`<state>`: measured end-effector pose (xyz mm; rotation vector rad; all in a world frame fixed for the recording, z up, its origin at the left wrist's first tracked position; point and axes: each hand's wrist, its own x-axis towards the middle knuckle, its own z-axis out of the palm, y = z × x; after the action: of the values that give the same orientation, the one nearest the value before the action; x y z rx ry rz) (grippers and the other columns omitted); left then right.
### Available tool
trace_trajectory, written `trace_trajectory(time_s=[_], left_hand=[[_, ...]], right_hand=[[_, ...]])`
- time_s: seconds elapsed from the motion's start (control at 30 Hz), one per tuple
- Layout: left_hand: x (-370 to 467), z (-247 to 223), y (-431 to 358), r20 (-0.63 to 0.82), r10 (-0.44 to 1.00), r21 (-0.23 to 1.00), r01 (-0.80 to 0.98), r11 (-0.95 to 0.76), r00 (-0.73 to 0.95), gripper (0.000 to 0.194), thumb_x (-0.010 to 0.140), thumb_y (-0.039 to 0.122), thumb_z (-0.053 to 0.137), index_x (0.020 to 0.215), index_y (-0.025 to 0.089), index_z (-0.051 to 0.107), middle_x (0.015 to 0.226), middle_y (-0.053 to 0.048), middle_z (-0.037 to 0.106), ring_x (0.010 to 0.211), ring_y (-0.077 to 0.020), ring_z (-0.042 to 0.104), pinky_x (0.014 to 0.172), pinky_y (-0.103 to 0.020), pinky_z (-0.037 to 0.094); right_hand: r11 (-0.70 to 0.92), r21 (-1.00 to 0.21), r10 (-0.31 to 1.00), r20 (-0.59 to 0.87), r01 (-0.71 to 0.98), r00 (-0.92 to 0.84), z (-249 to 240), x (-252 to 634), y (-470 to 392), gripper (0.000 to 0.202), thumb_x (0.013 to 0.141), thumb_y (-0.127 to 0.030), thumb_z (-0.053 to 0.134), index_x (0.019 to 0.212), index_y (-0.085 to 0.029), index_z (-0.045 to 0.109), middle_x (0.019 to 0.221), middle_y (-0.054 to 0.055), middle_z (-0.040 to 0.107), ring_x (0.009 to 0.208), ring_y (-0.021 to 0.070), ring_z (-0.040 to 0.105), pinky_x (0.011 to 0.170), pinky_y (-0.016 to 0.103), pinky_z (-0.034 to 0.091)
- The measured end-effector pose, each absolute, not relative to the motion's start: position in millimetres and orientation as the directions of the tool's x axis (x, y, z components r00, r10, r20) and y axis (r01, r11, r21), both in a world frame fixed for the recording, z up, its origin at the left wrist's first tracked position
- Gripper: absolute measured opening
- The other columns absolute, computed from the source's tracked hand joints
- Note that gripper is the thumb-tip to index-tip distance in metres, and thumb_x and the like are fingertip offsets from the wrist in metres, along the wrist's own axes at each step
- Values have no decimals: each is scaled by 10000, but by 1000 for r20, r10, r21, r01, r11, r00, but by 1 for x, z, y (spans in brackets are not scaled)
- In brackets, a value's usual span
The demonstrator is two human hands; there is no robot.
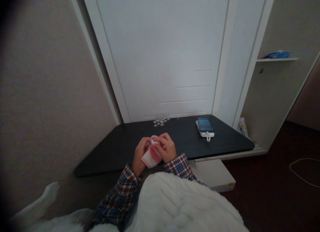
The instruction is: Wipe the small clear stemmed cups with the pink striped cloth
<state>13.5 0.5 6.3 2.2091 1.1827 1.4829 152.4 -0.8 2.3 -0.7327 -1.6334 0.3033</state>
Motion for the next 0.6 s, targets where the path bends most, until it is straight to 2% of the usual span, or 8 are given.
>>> trace_trajectory(time_s=[0.1,0.27,0.37,0.47,0.6], left_hand=[[14,5,0,690,715,579,507,-638,112,114,816,243,461,882,182,531,865,-32,549,793,-152,530,691,-251,417],[13,3,-5,601,799,718,451,-530,-19,131,800,257,480,916,197,488,762,6,578,630,-121,536,566,-216,398],[14,4,-10,594,804,722,438,-536,4,111,780,277,509,837,183,498,710,11,583,584,-115,531,526,-207,381],[15,6,-11,588,808,723,427,-543,32,85,772,259,504,775,174,513,708,3,598,620,-125,558,543,-208,398],[14,6,-6,599,799,717,485,-501,-61,86,777,233,461,795,184,529,725,5,595,638,-124,552,577,-218,408]], right_hand=[[769,-546,605,790,331,-100,3,151,-2,163,775,-267,582,925,-248,643,854,20,533,776,151,534,684,278,459],[754,-565,609,792,334,-35,5,151,-4,173,802,-234,541,945,-235,638,862,30,535,780,149,534,688,275,453],[725,-614,630,774,314,60,4,151,-2,147,815,-237,518,906,-223,633,859,34,548,779,150,541,667,269,451],[685,-674,642,738,276,207,2,153,3,119,816,-269,514,854,-210,609,868,33,567,795,152,548,664,265,452],[655,-719,630,690,234,357,-1,155,8,134,823,-296,494,847,-192,576,888,40,585,842,161,549,726,284,451]])
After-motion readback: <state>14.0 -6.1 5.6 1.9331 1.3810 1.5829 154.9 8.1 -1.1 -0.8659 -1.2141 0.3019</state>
